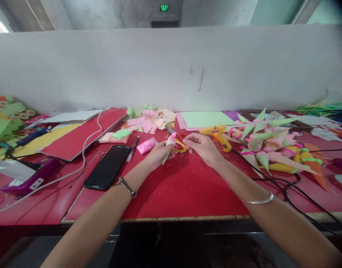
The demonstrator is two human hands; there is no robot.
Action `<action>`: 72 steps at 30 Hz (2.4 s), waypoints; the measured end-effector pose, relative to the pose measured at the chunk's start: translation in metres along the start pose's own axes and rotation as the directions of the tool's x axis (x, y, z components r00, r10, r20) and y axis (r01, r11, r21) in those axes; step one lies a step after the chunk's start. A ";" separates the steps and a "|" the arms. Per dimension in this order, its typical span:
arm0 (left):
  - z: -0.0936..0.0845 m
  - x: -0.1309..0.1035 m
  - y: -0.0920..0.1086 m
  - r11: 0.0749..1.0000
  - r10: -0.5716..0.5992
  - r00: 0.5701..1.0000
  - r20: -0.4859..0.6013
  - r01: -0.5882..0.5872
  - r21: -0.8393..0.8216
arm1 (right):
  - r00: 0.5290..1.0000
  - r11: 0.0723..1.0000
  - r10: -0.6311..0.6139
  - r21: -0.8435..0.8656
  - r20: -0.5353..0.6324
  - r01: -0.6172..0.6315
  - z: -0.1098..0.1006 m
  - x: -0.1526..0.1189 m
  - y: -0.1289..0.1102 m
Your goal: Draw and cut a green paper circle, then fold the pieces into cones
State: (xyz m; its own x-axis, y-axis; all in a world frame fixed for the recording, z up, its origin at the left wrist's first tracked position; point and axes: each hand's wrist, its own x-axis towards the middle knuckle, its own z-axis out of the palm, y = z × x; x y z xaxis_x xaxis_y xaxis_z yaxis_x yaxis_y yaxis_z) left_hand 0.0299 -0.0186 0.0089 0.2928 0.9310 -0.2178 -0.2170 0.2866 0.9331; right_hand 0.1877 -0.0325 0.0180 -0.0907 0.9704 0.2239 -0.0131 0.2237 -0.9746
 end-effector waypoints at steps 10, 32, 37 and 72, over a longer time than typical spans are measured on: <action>0.001 -0.002 0.002 0.999 0.001 1.000 -0.014 -0.002 -0.033 | 0.997 0.999 0.040 -0.010 0.068 -0.039 0.001 -0.002 -0.002; 0.001 -0.004 0.004 0.997 -0.008 0.999 -0.036 0.005 -0.080 | 0.997 0.980 -0.055 -0.192 -0.058 0.043 -0.001 -0.001 -0.002; 0.001 -0.005 0.004 0.997 -0.006 1.000 -0.027 0.004 -0.083 | 0.997 0.998 -0.055 -0.024 -0.049 0.053 -0.001 0.002 0.002; -0.005 0.002 -0.001 0.959 0.070 0.993 0.099 -0.040 -0.280 | 0.981 0.984 -0.174 -0.064 -0.090 0.169 0.007 0.000 0.005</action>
State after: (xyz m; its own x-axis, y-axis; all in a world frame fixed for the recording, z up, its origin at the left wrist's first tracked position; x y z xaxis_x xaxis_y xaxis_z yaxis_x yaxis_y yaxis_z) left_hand 0.0262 -0.0160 0.0064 0.3679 0.9218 -0.1223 -0.4807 0.3011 0.8236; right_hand 0.1803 -0.0323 0.0128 0.0025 0.9207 0.3903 0.0350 0.3900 -0.9202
